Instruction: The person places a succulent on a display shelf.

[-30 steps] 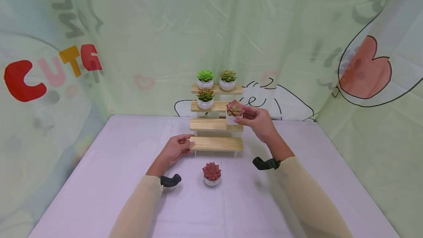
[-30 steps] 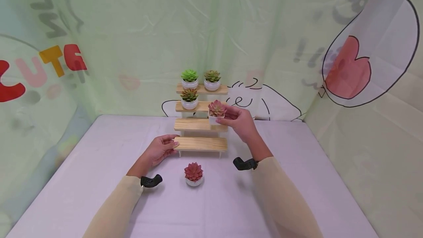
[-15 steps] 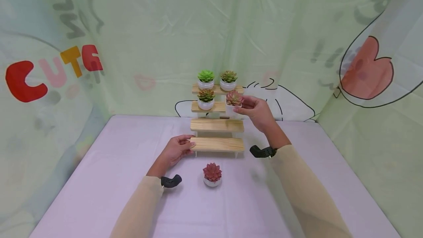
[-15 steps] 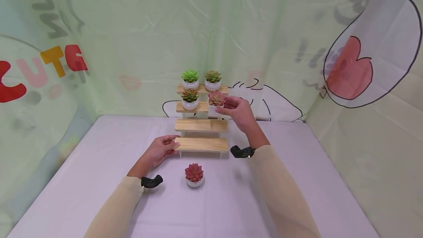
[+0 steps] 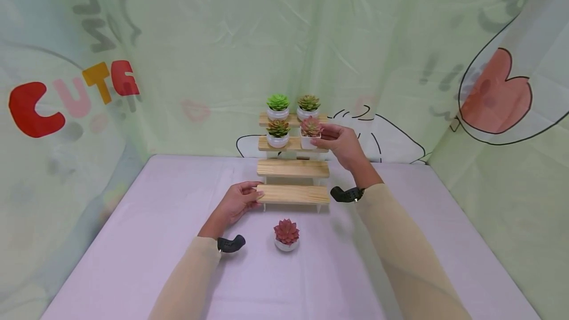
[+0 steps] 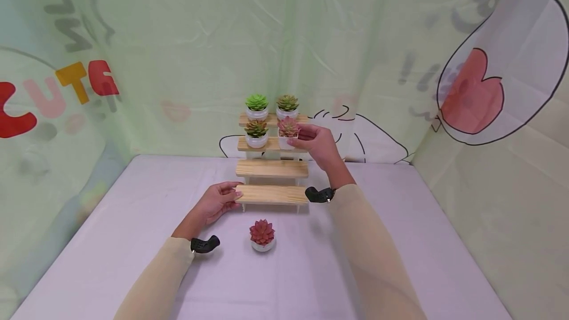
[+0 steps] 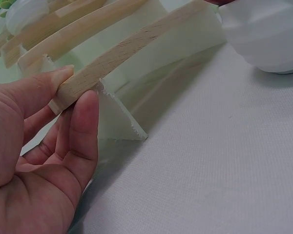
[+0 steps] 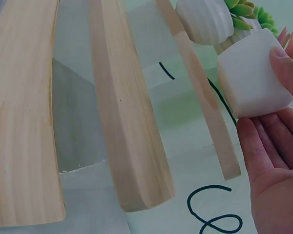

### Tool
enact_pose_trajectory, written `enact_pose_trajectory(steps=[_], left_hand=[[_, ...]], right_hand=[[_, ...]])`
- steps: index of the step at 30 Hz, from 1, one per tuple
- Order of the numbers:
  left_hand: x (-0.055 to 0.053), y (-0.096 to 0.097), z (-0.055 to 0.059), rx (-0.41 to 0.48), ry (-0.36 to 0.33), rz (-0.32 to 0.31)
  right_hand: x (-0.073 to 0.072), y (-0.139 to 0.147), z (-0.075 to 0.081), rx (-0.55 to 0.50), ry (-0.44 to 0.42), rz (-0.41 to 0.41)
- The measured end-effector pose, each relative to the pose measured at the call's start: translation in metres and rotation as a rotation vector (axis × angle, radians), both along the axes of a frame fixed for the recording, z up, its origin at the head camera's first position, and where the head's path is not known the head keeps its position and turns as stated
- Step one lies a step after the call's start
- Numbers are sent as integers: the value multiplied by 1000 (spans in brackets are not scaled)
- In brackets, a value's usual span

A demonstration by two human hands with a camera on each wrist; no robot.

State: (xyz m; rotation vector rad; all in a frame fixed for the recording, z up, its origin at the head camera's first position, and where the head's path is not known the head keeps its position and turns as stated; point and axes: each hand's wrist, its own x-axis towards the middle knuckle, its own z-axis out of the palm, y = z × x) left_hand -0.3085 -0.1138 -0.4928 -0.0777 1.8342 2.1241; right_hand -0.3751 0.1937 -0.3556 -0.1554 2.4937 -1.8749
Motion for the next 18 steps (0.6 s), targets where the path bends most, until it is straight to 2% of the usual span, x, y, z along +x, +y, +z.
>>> enact_pose_trajectory(steps=[18], left_hand=[[0,0,-2,-2,15,-6]], right_hand=[[-6,-6,-4,-45,-15,-35]])
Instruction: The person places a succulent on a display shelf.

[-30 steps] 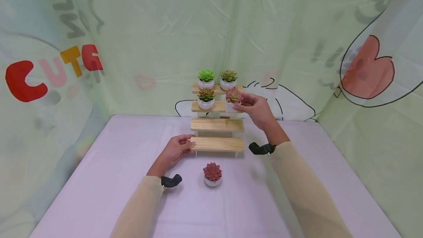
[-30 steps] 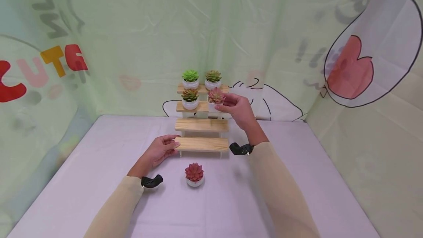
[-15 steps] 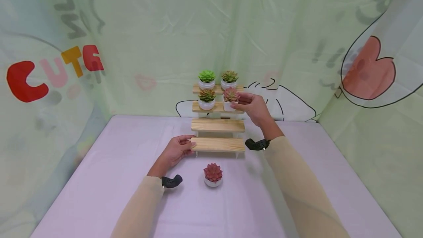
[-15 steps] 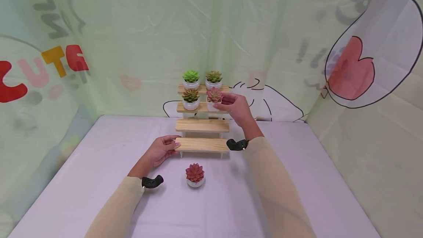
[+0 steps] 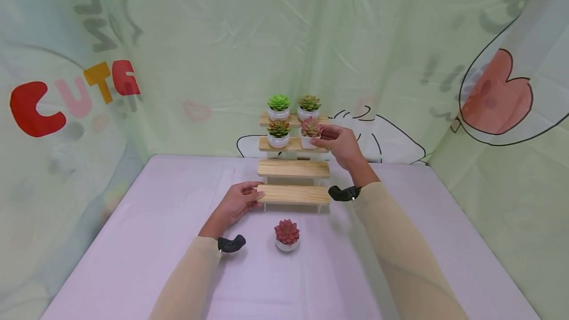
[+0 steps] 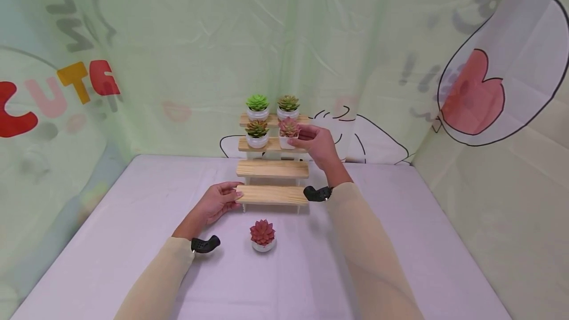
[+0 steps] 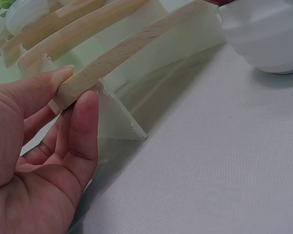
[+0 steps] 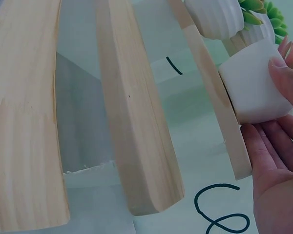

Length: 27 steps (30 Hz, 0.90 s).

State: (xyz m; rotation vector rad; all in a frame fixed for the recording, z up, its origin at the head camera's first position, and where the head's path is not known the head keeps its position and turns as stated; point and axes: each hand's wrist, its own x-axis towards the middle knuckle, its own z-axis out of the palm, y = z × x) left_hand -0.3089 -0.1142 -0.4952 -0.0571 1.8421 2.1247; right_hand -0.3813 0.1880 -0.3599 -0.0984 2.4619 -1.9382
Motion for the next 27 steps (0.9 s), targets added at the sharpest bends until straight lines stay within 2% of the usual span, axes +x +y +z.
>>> enact_pose_trajectory(steps=[18,23,27], left_hand=[[0,0,1,-3,-2,0],[1,1,1,-9,-4,2],[1,2,1,-13,-6,13]], right_hand=[[2,0,-1,-7,-10,13],[10,2,-1,0,-1,9],[21,3,-2,19,38,-7]])
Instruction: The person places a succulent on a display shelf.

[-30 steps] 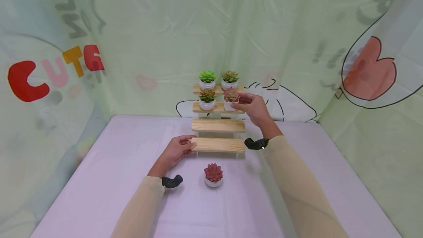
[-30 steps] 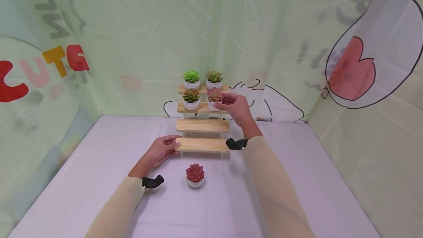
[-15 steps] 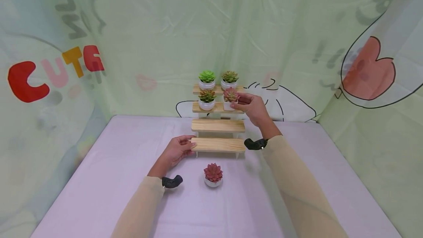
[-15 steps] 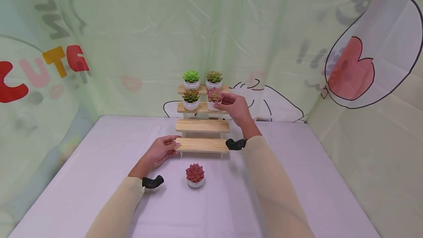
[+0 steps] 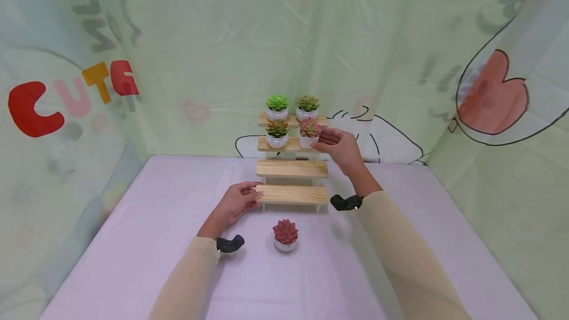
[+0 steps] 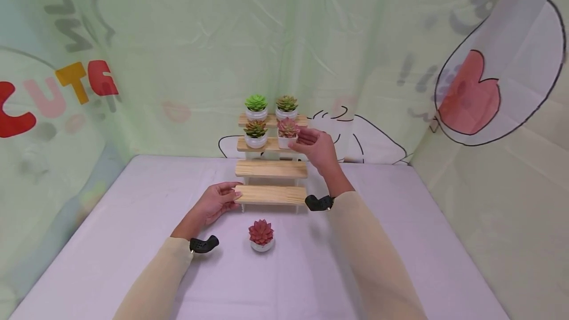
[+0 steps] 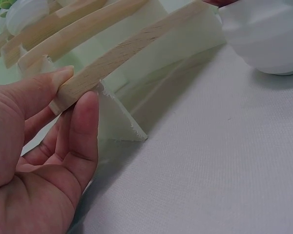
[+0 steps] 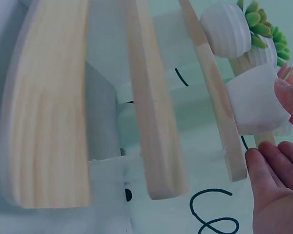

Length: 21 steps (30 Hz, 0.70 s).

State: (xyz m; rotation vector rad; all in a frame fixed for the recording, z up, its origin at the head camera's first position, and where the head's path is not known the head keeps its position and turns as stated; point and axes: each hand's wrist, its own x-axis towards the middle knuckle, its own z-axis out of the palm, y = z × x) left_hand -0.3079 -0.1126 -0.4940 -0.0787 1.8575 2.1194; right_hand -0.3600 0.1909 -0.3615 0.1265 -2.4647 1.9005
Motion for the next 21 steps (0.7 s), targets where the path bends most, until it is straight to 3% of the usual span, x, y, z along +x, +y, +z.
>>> enact_pose_trajectory(steps=[10,21], left_hand=[[0,0,0,-20,6,3],[0,0,0,-11,-7,6]], right_hand=[[33,-1,-17,-38,119,-41],[77,-10,-50,-118,140,-24]])
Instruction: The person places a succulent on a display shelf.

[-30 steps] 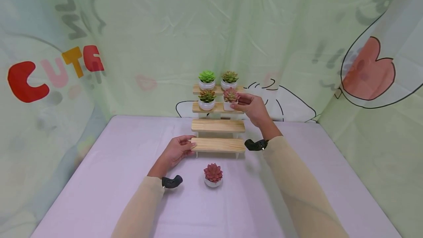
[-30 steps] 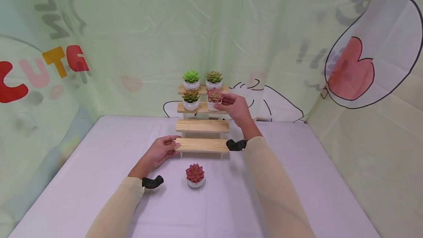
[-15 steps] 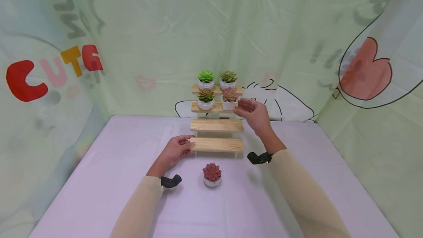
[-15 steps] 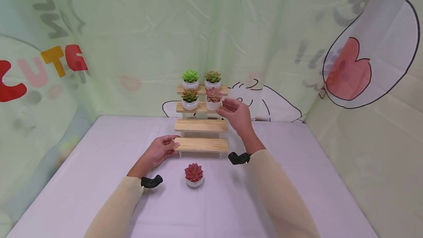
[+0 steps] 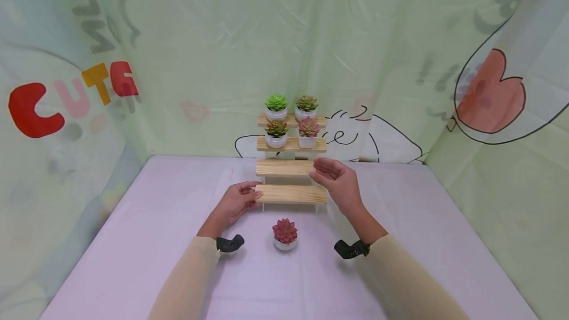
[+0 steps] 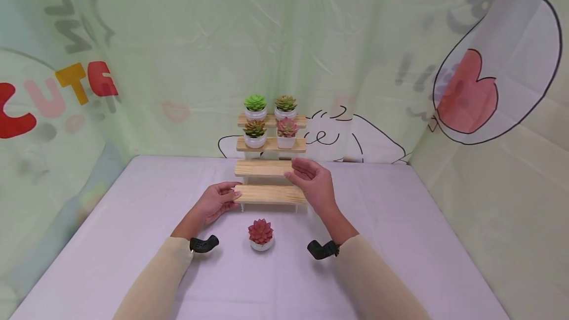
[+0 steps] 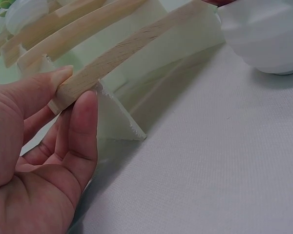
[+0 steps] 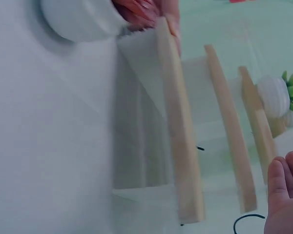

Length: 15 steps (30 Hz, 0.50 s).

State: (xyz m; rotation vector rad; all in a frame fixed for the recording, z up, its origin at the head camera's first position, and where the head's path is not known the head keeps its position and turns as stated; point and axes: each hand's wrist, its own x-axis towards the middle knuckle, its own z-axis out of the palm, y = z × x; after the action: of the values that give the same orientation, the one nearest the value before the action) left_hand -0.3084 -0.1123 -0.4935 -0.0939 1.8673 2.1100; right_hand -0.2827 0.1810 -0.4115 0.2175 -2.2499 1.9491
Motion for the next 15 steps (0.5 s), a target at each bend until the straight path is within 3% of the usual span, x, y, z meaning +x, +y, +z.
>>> enact_pose_trajectory(steps=[8,15], left_hand=[[2,0,3,3,6,6],[1,0,-1,11,15,2]], right_hand=[[26,-8,-23,-8,-41,17],[47,-11,-42,-40,-81,42]])
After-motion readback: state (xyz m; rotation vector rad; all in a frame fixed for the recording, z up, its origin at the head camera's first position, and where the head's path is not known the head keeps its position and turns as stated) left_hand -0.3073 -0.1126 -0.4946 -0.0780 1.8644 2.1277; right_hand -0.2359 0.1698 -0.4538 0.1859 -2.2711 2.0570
